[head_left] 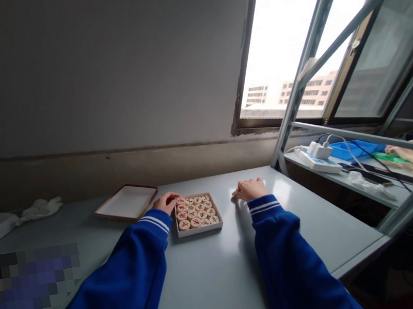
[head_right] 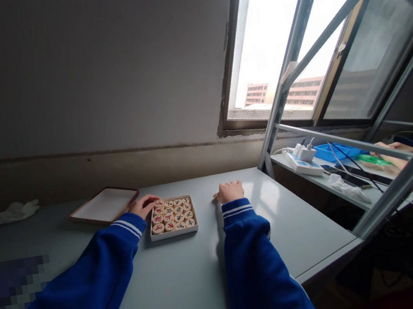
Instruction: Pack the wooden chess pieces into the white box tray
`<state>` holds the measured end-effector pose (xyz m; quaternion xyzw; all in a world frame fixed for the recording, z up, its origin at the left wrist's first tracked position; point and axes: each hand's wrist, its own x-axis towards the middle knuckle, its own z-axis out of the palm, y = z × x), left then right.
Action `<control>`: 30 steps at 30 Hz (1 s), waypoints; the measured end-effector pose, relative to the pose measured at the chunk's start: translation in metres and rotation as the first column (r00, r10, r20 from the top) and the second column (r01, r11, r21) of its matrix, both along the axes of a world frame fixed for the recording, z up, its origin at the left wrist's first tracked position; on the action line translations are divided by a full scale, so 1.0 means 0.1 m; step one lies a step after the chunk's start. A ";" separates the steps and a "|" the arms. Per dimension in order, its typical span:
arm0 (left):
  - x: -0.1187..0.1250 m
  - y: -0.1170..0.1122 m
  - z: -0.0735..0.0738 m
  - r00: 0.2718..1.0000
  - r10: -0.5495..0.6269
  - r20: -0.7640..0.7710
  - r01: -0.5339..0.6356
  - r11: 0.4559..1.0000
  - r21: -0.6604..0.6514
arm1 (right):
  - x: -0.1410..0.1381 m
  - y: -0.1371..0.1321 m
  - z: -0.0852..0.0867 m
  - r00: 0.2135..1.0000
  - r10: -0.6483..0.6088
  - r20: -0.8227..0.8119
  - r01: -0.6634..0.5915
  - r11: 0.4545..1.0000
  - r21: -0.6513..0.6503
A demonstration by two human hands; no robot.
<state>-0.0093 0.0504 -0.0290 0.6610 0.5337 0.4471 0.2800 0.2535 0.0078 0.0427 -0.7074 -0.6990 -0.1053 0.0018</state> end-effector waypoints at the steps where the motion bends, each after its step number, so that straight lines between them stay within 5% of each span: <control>1: 0.00 0.00 0.00 1.000 0.001 -0.008 -0.001 1.000 0.008 | -0.01 0.01 -0.01 1.000 0.005 -0.007 -0.005 1.000 0.009; 11: 0.01 -0.03 0.03 1.000 -0.010 -0.024 0.011 1.000 0.026 | -0.05 0.10 -0.07 0.983 0.147 -0.109 -0.140 0.988 0.072; 17: 0.03 -0.07 0.09 0.999 0.019 -0.051 -0.019 1.000 -0.002 | -0.23 0.09 -0.13 0.904 0.374 -0.206 -0.378 0.925 0.021; 25: 0.03 -0.06 0.07 0.998 0.019 -0.055 -0.021 1.000 -0.019 | 0.03 0.05 -0.05 0.987 0.145 -0.064 -0.137 0.984 0.114; 28: 0.03 -0.05 0.06 0.998 0.010 -0.054 -0.011 1.000 -0.016 | -0.11 0.01 0.00 0.924 0.336 -0.181 -0.306 0.935 0.179; 30: 0.02 -0.05 0.06 0.998 0.002 -0.057 -0.002 1.000 -0.002 | -0.30 -0.03 0.00 0.793 0.523 -0.312 -0.498 0.852 0.164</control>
